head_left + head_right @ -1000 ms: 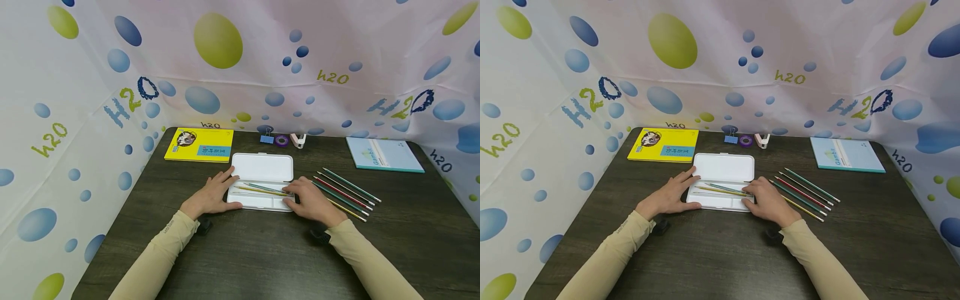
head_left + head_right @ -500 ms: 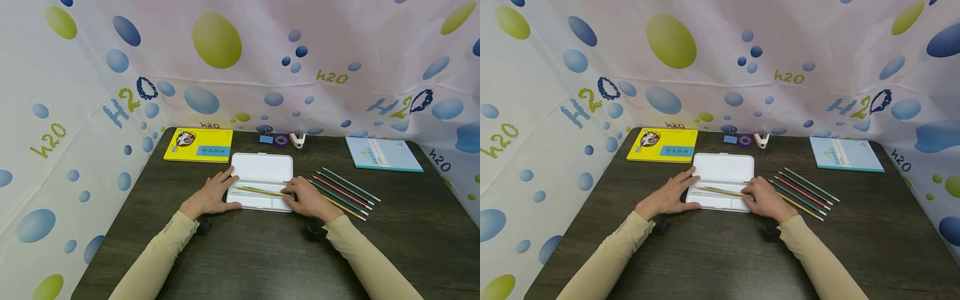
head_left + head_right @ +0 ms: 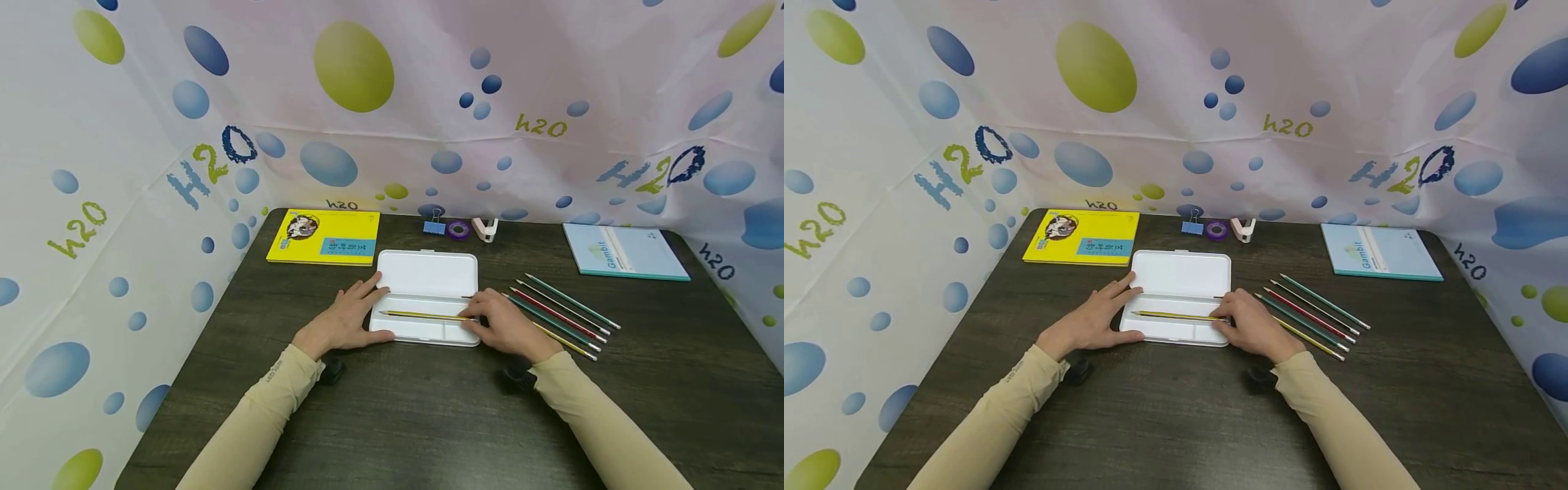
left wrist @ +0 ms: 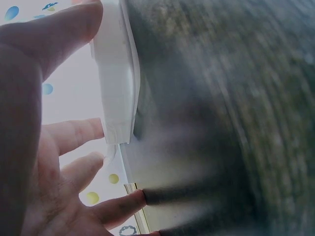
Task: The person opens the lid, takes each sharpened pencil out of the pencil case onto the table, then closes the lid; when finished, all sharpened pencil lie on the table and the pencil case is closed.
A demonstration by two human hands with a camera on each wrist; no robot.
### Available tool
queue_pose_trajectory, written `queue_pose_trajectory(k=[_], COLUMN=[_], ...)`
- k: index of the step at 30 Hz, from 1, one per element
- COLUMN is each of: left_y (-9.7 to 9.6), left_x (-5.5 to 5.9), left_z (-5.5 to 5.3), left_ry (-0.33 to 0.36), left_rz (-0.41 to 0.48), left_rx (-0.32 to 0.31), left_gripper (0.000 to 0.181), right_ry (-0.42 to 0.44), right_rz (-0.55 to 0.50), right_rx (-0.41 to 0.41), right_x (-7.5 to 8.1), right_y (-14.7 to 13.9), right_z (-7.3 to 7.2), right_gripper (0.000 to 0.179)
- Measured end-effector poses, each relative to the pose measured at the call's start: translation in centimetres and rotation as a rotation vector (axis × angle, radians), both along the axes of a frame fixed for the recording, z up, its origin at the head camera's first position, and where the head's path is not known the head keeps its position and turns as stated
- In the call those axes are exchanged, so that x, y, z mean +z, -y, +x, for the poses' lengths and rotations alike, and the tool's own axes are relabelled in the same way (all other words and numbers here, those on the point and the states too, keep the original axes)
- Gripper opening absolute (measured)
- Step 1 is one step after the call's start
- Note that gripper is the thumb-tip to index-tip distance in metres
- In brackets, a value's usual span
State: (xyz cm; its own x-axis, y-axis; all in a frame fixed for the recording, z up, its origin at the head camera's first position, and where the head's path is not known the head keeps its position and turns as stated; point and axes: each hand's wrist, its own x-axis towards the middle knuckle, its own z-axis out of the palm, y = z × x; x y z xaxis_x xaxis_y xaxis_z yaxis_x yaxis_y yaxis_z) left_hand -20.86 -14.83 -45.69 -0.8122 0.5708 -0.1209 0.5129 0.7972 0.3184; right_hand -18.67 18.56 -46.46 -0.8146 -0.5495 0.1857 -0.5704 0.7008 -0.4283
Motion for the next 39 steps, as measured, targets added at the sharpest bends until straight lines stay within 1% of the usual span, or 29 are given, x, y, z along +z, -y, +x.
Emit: queue_pose_trajectory(k=[6,14,18,23,28,35,39], left_y=[-0.1,0.0,-0.1,-0.1,0.0,0.2,0.1], left_x=[0.1,-0.1,0.0,0.2,0.0,-0.1,0.0], left_z=[0.0,0.0,0.1,0.2,0.2,0.2,0.2], left_ry=[-0.006,-0.015,-0.013,-0.01,-0.013,-0.004,-0.004], left_rz=[0.006,0.017,0.02,0.021,0.029,0.042,0.039], left_rx=[-0.003,-0.006,-0.004,-0.001,-0.003,0.0,-0.001], left_gripper=[0.098,0.098,0.098,0.097,0.097,0.097,0.098], right_ry=[-0.049,-0.068,-0.058,-0.06,-0.044,-0.018,0.017], right_rz=[-0.035,-0.063,-0.1,-0.126,-0.146,-0.237,-0.289], right_rx=[0.013,0.001,-0.01,-0.021,-0.038,-0.064,-0.096], right_x=[-0.1,-0.3,-0.2,-0.1,-0.2,-0.4,-0.6], right_y=[-0.2,-0.3,-0.4,-0.6,-0.9,-1.6,-2.3], right_z=[0.2,0.2,0.2,0.2,0.4,0.8,1.2], right_gripper=[0.015,0.017,0.017,0.011,0.01,0.011,0.011])
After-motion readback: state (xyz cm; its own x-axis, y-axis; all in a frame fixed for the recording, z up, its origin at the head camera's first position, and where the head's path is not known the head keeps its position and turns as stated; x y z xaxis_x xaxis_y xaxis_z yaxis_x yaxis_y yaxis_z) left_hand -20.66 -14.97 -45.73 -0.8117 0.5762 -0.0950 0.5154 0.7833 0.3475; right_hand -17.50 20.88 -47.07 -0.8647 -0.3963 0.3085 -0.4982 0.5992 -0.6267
